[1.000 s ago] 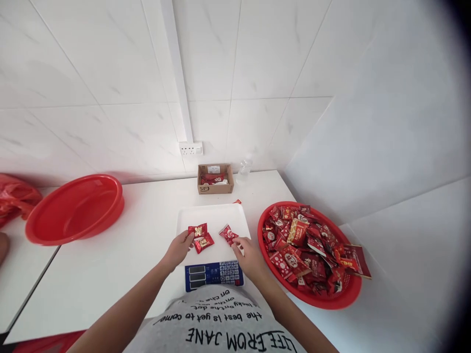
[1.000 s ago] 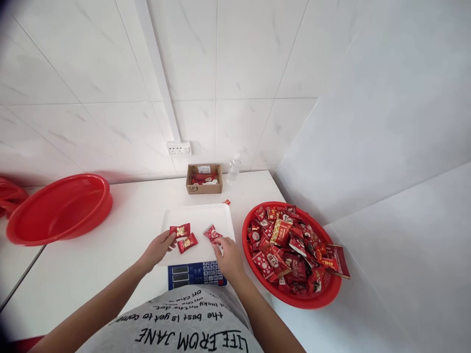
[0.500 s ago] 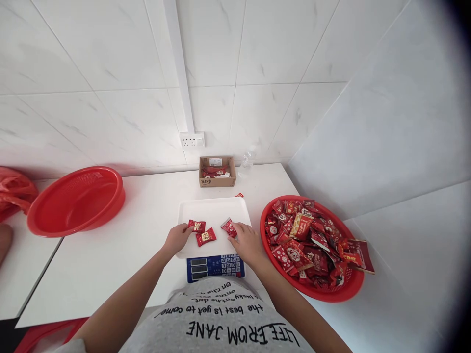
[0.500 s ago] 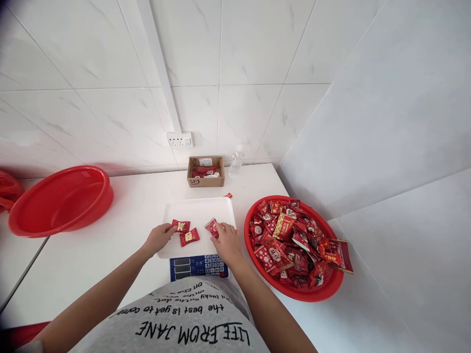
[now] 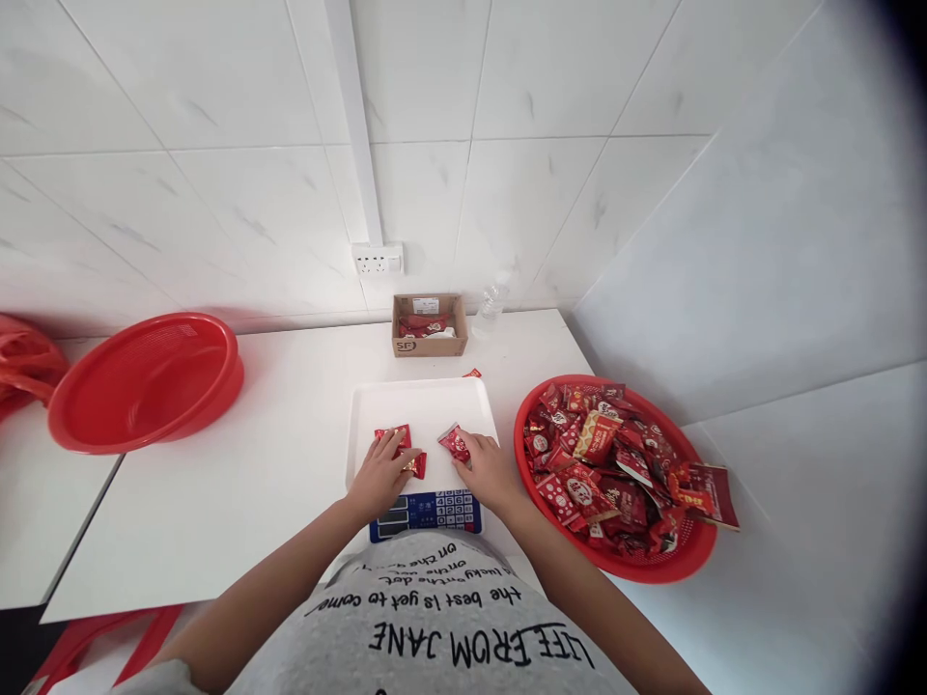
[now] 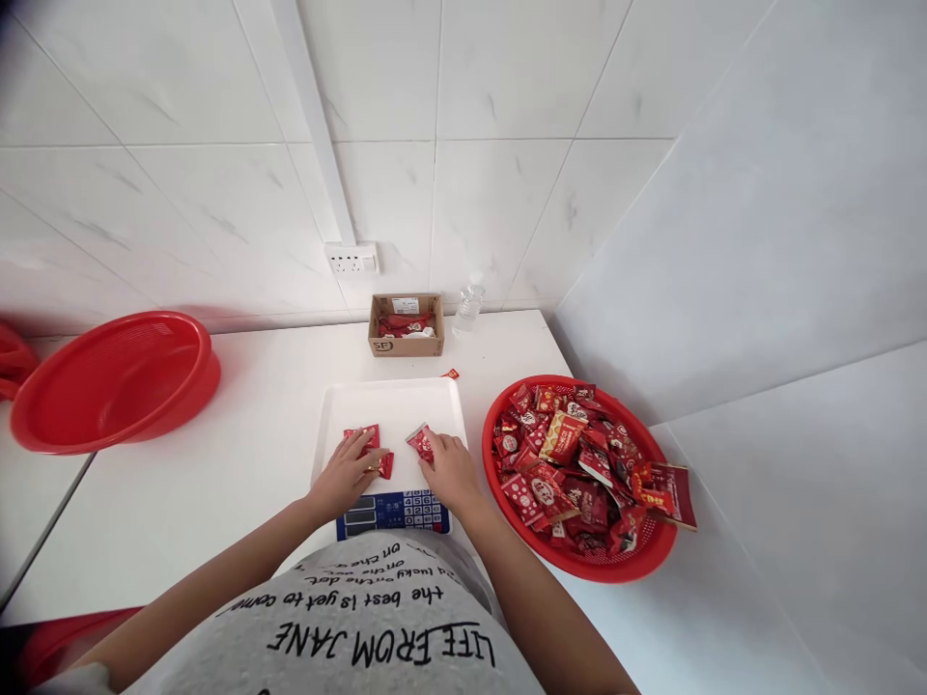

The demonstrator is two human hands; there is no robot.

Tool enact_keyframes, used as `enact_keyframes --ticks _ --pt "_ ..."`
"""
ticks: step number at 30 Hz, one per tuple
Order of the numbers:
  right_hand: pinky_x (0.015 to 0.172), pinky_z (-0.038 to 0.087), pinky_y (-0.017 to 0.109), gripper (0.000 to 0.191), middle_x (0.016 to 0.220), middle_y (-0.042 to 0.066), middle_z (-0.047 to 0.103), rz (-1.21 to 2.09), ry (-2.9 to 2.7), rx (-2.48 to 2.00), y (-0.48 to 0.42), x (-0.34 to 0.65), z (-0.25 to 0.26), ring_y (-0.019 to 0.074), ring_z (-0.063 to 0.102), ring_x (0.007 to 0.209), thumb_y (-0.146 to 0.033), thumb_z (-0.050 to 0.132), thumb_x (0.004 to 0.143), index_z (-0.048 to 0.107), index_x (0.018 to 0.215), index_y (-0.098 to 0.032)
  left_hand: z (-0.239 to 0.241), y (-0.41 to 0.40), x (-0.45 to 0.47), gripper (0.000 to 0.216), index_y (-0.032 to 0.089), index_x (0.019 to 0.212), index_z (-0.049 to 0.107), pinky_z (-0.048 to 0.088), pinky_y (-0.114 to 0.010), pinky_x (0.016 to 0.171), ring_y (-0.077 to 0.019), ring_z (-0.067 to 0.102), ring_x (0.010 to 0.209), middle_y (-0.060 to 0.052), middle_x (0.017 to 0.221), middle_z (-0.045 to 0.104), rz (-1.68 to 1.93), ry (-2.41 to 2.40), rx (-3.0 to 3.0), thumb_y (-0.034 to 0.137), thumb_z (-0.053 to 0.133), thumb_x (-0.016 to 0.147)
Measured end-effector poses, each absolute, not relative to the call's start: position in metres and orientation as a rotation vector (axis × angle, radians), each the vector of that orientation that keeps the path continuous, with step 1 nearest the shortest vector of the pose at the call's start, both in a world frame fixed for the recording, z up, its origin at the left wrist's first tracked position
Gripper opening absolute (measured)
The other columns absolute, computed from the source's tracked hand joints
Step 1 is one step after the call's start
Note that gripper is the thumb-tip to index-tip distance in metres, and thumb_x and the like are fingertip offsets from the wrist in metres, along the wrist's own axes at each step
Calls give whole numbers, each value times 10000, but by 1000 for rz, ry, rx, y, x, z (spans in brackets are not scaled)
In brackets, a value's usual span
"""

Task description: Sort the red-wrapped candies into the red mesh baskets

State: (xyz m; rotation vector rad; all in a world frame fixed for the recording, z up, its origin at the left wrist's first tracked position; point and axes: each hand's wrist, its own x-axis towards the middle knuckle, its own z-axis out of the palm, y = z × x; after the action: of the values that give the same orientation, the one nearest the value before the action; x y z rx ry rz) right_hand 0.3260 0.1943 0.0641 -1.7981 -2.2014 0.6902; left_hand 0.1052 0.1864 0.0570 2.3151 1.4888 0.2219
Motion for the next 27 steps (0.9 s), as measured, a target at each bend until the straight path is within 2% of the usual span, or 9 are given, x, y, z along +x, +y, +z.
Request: enact_keyframes --ticks 5,9,13,17,22,25,27 --pt "900 375 323 499 1132 87 576 853 -2063 -1765 190 325 59 216 498 1040 -238 530 780 458 1270 -184 60 177 97 360 260 1167 561 281 -520 1053 -315 255 1326 -93 1411 359 247 1496 2249 247 508 812" --pt "913 392 337 475 1122 77 588 933 -1982 -1648 190 315 54 207 517 1041 -220 550 760 497 1232 -198 61 168 88 480 208 1295 427 310 -485 1049 -289 259 1328 -128 1425 329 364 1628 2138 315 482 830" --pt "930 407 358 465 1165 72 583 966 -1816 -1545 193 300 53 205 528 1068 -307 526 793 487 1247 -211 60 163 80 559 171 1336 355 286 -486 1061 -289 221 1344 -141 1432 322 399 1734 2084 385 472 833" --pt "954 398 389 454 1212 93 564 899 -1848 -1515 192 286 55 225 506 1112 -352 476 830 493 1254 -192 60 164 74 583 184 1339 355 244 -518 1066 -312 181 1355 -135 1443 311 354 1732 2112 430 474 824" --pt "1016 348 413 435 1310 82 491 844 -2060 -1440 181 270 54 236 429 1208 -257 516 795 529 1227 -218 60 166 68 573 209 1336 365 222 -528 1067 -320 173 1356 -113 1448 310 322 1636 2165 435 472 821" --pt "1028 343 414 463 1360 88 429 806 -1973 -1476 171 267 54 233 390 1248 -261 515 788 505 1249 -222 62 160 61 573 204 1339 354 234 -514 1067 -306 195 1352 -124 1443 314 410 1624 2155 443 457 829" --pt "999 376 416 418 1316 100 471 767 -1851 -1513 161 270 55 233 423 1218 -282 499 794 540 1205 -214 64 152 53 569 196 1345 336 254 -499 1066 -288 217 1348 -132 1439 316 490 1643 2111 450 431 844"
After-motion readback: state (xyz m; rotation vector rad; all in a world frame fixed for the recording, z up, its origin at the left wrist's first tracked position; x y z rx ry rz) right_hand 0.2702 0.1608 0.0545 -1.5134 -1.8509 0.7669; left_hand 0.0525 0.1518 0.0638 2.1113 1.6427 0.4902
